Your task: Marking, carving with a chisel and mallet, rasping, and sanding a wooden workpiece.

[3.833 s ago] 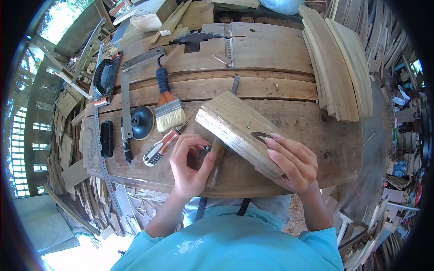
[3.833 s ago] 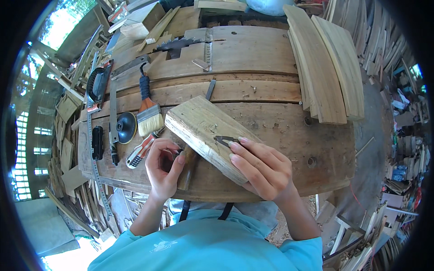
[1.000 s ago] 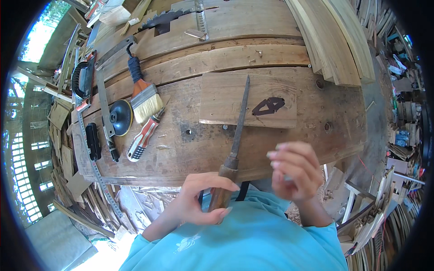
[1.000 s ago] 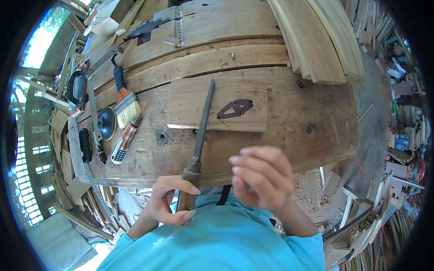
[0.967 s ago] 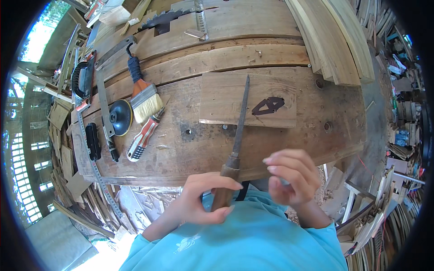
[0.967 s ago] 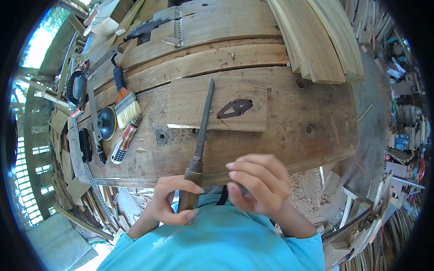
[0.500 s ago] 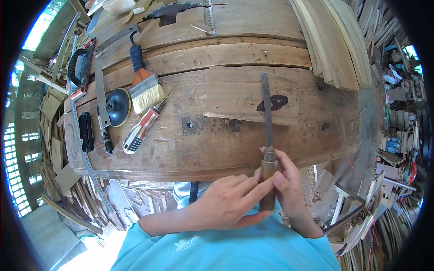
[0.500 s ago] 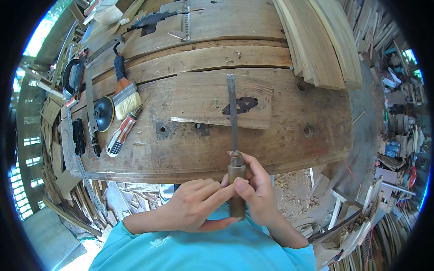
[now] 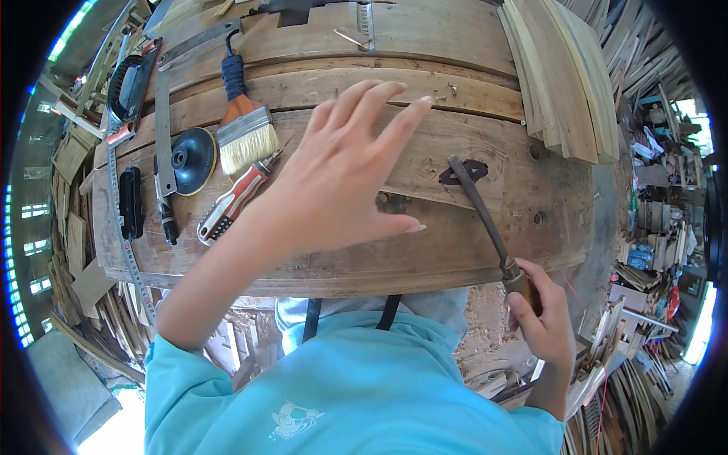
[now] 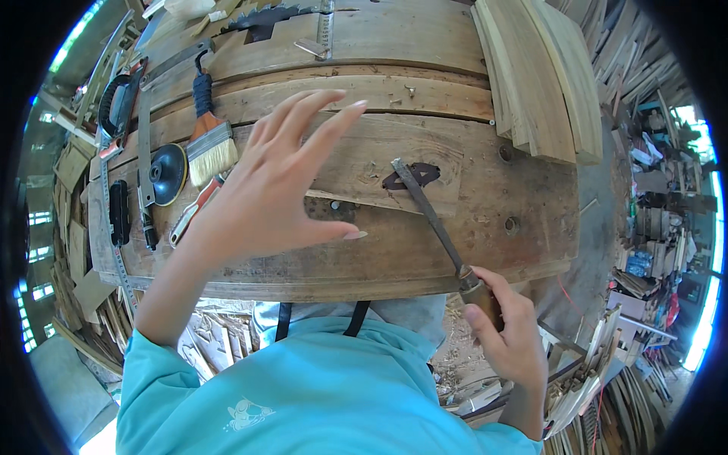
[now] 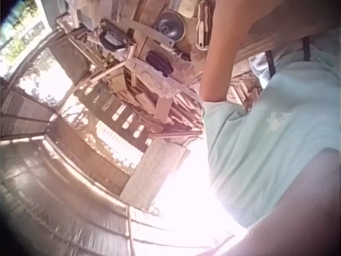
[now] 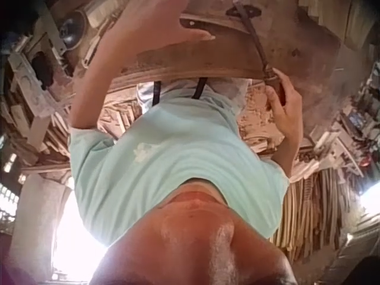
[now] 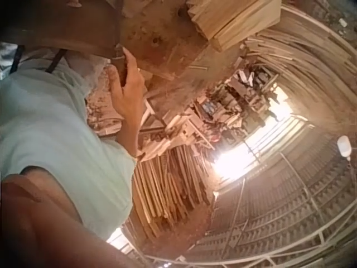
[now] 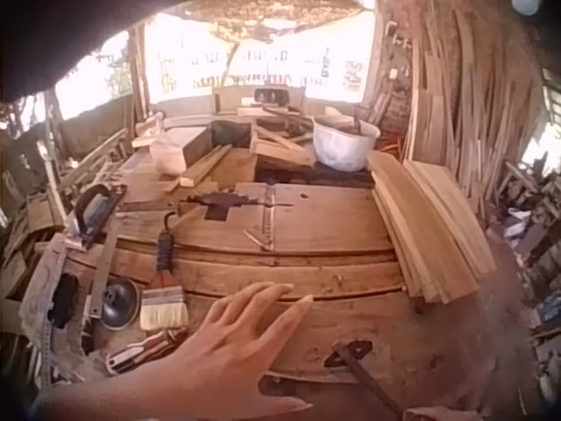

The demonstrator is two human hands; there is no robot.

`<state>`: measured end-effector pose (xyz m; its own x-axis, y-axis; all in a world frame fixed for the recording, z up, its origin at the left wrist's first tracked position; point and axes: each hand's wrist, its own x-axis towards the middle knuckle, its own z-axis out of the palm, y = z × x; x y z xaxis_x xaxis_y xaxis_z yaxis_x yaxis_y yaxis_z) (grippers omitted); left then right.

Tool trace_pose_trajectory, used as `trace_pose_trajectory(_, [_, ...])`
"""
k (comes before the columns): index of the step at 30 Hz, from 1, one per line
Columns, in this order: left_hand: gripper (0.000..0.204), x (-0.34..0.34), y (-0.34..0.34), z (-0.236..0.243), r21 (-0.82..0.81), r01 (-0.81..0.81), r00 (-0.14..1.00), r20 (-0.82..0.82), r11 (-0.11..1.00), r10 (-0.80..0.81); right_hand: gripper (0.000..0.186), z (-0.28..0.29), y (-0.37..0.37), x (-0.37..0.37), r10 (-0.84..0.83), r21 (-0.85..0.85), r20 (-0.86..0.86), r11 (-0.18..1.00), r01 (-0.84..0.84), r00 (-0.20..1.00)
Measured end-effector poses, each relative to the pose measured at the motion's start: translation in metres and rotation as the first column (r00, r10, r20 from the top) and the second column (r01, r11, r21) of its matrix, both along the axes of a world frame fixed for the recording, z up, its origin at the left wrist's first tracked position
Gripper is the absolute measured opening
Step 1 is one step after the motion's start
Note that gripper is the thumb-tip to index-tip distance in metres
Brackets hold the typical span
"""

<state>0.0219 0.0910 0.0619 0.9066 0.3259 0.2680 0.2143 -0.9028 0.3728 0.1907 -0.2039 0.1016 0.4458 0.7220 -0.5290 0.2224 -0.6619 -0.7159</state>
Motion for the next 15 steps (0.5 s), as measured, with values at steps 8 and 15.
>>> trace_pose_trajectory(8, [0.101, 0.031, 0.025, -0.02, -0.082, 0.162, 0.973, -0.153, 0.983, -0.173, 0.039, 0.012, 0.019, 0.03, 0.258, -0.049, 0.477, 0.962, -0.268, 0.84])
trace_pose_trajectory(15, [0.096, 0.035, 0.027, -0.029, -0.119, 0.177, 0.98, -0.076, 0.977, -0.187, 0.036, 0.025, 0.04, 0.057, 0.49, -0.277, 0.618, 0.867, -0.414, 0.615])
